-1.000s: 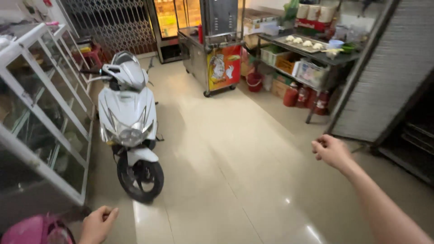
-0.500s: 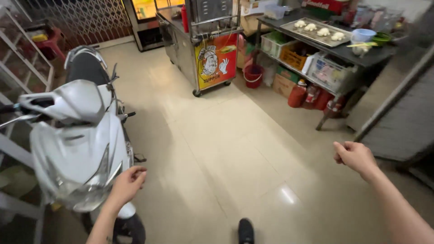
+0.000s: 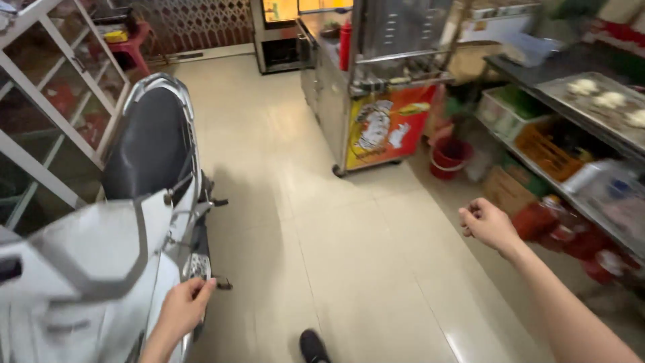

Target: Moving trays of baked bread into a cooling rack, maneuvering a trolley, and retrieving ingredients from a freezer.

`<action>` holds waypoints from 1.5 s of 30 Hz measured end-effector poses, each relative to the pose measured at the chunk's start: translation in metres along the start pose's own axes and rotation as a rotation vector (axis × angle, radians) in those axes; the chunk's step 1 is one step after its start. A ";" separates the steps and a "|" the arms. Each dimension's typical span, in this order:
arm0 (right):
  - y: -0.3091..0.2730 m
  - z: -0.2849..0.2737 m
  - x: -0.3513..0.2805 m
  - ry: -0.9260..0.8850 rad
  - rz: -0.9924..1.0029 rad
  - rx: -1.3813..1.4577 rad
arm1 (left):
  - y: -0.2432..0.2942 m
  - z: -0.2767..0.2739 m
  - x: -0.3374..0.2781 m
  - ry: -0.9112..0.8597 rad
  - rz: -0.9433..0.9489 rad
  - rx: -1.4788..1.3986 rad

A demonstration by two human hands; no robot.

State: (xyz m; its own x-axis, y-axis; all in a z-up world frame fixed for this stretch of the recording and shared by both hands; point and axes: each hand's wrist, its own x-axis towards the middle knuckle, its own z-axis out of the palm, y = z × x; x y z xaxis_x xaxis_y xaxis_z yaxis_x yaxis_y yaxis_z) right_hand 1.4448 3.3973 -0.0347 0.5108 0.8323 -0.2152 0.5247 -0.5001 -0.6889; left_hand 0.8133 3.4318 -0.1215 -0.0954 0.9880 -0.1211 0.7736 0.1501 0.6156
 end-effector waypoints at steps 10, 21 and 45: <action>-0.107 0.100 0.298 -0.061 0.007 0.274 | 0.103 0.064 0.344 -0.065 0.168 -0.095; -0.256 0.248 0.629 -0.272 -0.067 0.155 | 0.188 0.037 0.713 -0.039 0.133 -0.032; -0.659 0.492 1.221 -0.105 -0.062 0.385 | 0.203 -0.122 1.453 0.147 0.001 0.000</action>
State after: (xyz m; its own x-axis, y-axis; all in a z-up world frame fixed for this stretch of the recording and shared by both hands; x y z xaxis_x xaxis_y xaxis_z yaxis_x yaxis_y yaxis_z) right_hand 1.3879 4.8611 -0.1840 0.4037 0.8878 -0.2208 0.2483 -0.3387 -0.9075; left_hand 0.7549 4.9024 -0.0777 -0.1855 0.9826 -0.0051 0.7735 0.1492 0.6159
